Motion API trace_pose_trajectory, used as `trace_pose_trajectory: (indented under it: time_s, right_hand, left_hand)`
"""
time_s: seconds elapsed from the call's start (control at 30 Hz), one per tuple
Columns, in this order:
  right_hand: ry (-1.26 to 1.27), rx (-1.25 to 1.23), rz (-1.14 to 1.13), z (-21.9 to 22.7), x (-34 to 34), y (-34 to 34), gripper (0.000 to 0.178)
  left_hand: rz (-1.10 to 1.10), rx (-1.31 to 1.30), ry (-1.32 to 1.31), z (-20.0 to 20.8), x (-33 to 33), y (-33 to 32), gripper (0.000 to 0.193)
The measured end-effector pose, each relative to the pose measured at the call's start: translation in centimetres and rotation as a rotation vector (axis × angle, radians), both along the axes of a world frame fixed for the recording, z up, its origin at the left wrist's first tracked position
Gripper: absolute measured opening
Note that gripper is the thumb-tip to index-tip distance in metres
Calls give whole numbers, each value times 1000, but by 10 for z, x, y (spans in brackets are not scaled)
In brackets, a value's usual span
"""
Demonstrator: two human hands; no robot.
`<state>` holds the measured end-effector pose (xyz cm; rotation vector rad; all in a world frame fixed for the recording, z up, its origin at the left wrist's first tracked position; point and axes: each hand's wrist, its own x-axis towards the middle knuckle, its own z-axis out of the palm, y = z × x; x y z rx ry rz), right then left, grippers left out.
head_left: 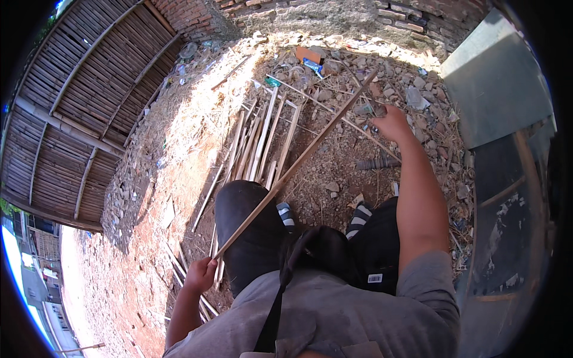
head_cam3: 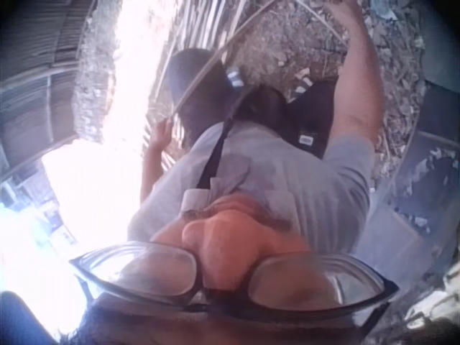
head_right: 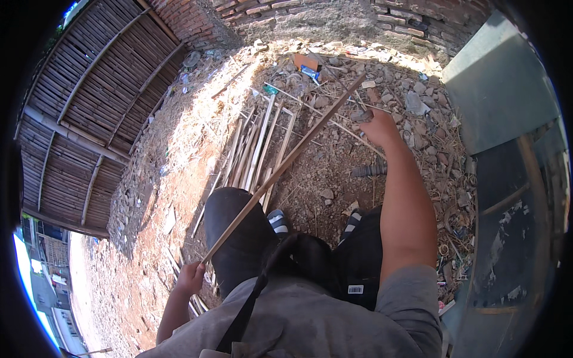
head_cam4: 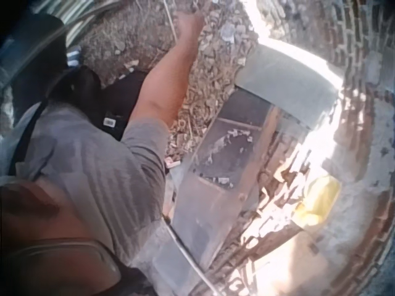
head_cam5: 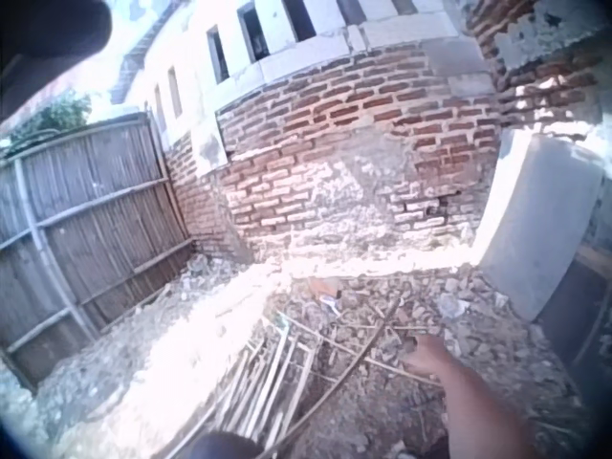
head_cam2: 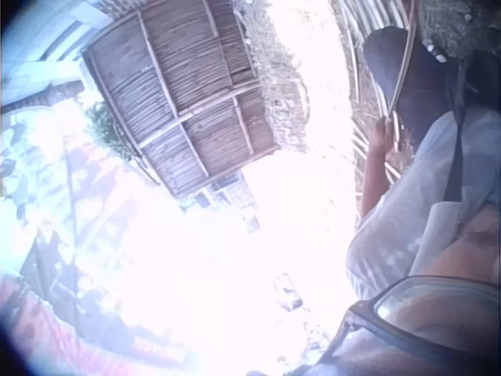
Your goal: The person sits on the ground and uses a machete to split a long bamboo pole into thin strips. They hold the pole with their left hand and repeatedly strike it with the machete in their right hand to separate the fibers.
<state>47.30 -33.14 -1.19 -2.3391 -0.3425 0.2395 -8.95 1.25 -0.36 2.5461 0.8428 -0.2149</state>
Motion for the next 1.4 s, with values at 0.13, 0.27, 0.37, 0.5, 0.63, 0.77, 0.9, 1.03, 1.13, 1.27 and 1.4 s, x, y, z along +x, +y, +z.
trace_pose_trajectory:
  time_s: [0.13,0.27,0.37,0.5,0.63,0.77,0.9,1.03,1.13,1.27,1.4]
  right_hand:
    - [-71,30,6,-8,3,-6,55]
    - [-44,105,37,1,-8,0,53]
    - [-118,128,85,-5,-6,0,55]
    - [-143,130,141,-4,-12,14,57]
    - [-215,89,261,-2,-34,34,51]
    - [-179,-140,523,34,-67,54,44]
    - [-205,-145,702,34,-84,67,39]
    - [-141,-136,686,28,-84,69,34]
    - [-110,-63,609,13,-76,66,32]
    - [-110,-199,673,28,-97,80,39]
    - [1,-338,771,32,-92,92,40]
  left_hand:
    - [78,-170,-10,5,-2,5,47]
    - [134,-158,-57,4,2,-1,40]
    - [95,134,-126,6,15,-21,34]
    - [79,322,-274,-2,15,-35,29]
    - [-3,320,-149,-2,9,-41,38]
    - [30,-37,-106,12,14,-37,40]
    - [3,-232,-70,14,12,-26,45]
    - [-23,-227,-64,2,7,-21,48]
    - [-11,-190,-69,6,10,-28,48]
    - [10,-230,-46,-1,6,-25,49]
    - [16,-242,-28,-7,1,-23,49]
